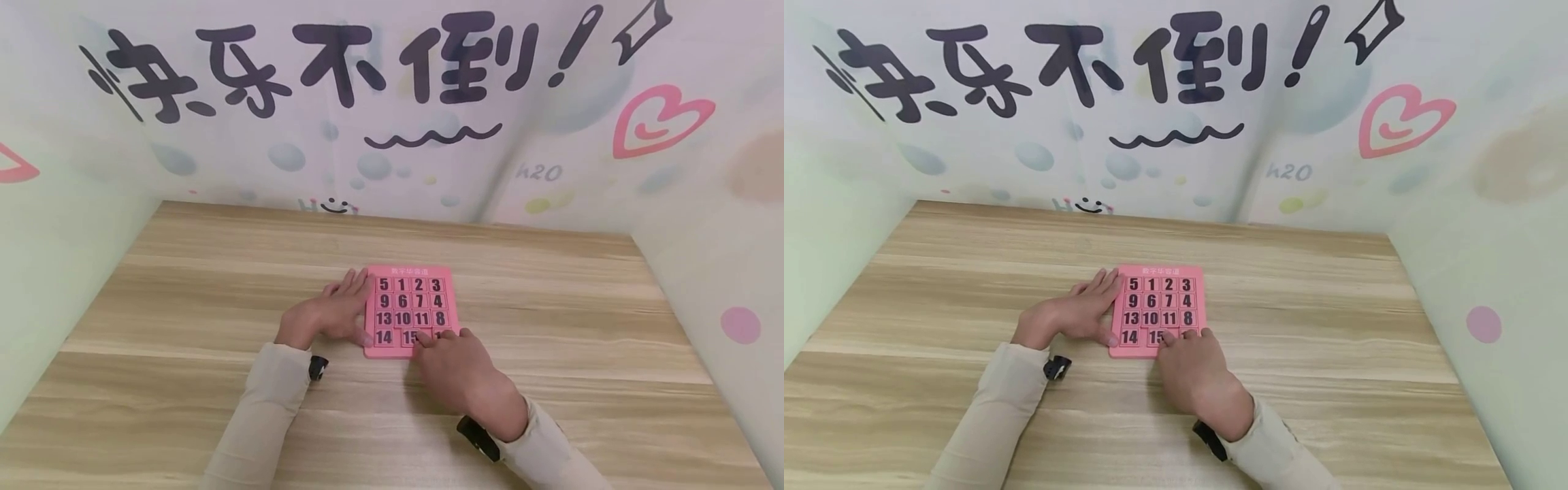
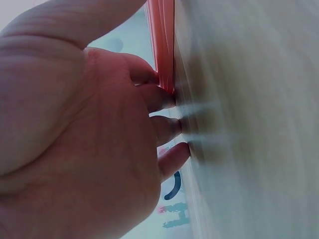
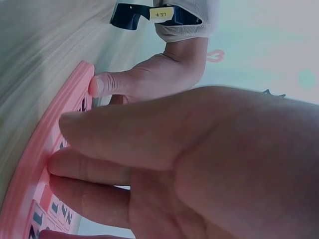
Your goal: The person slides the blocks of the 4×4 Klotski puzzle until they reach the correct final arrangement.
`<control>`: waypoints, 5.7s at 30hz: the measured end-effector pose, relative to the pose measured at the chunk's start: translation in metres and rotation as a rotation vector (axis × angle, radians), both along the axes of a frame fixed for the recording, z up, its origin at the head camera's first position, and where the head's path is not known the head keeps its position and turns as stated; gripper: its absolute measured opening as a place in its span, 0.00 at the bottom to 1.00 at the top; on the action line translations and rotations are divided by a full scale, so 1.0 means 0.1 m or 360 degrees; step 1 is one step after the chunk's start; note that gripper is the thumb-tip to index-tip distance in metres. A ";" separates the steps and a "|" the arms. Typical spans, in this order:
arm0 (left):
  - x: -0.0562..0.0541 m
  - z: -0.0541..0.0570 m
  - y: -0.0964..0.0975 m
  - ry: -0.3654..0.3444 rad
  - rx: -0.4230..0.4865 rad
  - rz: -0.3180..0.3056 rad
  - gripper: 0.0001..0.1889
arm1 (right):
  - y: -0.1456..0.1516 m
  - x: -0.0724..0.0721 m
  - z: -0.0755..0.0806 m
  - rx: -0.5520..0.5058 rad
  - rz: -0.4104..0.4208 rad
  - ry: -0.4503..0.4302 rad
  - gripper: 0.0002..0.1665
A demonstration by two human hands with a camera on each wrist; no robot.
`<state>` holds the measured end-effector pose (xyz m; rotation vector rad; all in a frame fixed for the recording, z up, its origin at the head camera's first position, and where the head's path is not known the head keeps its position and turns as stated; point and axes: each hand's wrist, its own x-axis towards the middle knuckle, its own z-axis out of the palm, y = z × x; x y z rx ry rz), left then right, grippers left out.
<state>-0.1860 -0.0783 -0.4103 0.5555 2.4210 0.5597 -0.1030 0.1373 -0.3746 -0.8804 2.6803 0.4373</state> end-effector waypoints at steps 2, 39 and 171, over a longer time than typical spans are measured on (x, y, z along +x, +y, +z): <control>0.00 0.00 0.00 0.0001 0.0004 0.0001 0.61 | 0.00 -0.01 0.00 0.0000 -0.0002 0.0003 0.16; -0.02 -0.05 -0.02 0.0023 -0.0018 0.0002 0.62 | -0.04 -0.02 -0.07 -0.0212 0.0150 0.0055 0.23; 0.02 -0.01 -0.02 0.0045 -0.0024 -0.0004 0.58 | -0.26 -0.03 -0.35 -0.0355 0.0236 0.0251 0.31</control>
